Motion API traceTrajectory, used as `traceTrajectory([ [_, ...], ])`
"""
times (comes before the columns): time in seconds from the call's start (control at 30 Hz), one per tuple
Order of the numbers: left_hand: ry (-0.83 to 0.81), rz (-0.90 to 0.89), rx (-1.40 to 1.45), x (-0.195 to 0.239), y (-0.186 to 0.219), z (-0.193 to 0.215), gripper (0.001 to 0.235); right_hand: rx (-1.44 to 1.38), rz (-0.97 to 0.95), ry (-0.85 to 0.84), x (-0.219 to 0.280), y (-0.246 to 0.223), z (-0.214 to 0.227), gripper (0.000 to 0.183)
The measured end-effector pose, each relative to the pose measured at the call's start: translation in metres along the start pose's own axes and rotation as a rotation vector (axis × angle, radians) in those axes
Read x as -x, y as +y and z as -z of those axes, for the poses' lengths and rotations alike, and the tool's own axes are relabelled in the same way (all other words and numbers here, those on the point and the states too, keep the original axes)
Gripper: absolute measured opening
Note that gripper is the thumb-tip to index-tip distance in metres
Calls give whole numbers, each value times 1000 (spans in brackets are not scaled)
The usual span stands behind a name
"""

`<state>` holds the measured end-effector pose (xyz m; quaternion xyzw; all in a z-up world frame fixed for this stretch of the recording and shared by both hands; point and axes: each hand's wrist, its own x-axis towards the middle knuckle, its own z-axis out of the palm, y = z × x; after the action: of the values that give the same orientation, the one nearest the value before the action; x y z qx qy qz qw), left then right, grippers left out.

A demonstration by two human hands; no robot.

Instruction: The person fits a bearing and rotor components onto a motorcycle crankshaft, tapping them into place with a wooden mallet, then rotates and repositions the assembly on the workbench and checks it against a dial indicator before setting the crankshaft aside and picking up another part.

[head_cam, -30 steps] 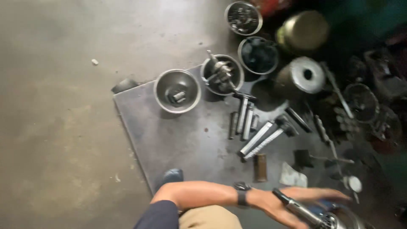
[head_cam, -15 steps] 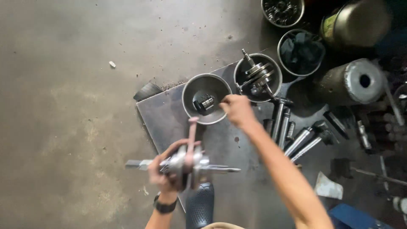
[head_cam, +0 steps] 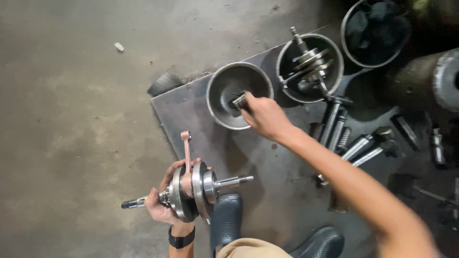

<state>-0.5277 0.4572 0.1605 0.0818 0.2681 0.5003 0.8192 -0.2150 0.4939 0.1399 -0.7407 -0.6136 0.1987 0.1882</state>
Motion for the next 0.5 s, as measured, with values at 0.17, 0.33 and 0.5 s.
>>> traceTrajectory([
  [0.17, -110, 37, 69, 1, -51, -37, 86, -303, 172, -67, 138, -6, 157, 25],
  [0.33, -243, 142, 46, 28, -92, -95, 88, -488, 36, 177, 245, 10, 162, 28],
  [0.5, -255, 165, -183, 60, -120, -120, 91, -618, 73, 303, 291, 22, 148, 28],
])
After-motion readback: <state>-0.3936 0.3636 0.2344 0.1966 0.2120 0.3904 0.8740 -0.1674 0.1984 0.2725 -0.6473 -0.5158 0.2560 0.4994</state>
